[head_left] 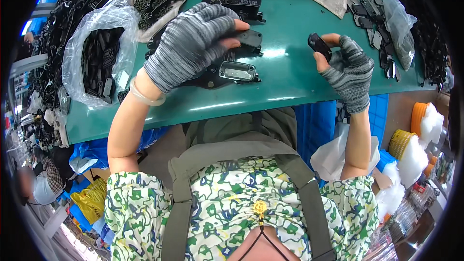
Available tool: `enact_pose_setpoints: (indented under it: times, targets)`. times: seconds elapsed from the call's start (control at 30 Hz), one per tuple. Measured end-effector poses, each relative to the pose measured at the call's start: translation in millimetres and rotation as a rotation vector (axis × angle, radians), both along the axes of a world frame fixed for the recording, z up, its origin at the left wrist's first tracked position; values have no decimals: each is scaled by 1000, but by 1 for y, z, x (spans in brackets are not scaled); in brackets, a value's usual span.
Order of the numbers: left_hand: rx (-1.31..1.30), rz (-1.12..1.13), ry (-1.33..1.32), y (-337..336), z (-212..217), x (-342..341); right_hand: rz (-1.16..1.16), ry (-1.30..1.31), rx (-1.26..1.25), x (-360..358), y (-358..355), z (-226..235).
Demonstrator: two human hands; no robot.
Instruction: Assembling and inspecting brake lever components at a manual workstation in a factory.
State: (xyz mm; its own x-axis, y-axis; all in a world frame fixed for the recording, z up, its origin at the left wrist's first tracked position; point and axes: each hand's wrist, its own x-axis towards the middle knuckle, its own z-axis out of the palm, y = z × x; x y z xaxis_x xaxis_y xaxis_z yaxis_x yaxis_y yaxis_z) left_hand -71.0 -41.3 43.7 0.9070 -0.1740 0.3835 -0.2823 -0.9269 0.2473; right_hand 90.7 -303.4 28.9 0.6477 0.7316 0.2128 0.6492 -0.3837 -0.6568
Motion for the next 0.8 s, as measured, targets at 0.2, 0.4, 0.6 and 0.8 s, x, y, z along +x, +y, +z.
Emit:
enact_pose_setpoints:
  times: [0.2, 0.4, 0.6, 0.8]
  targets:
    - [-421, 74, 88, 1, -5, -3, 238, -121, 292, -17, 55, 20]
    - [-777, 121, 121, -6, -8, -2, 386, -359, 232, -28, 92, 5]
    - [-544, 168, 150, -3, -12, -6, 220, -438, 164, -11, 52, -8]
    - [-616, 113, 155, -5, -6, -4, -190, -113, 188, 147, -39, -22]
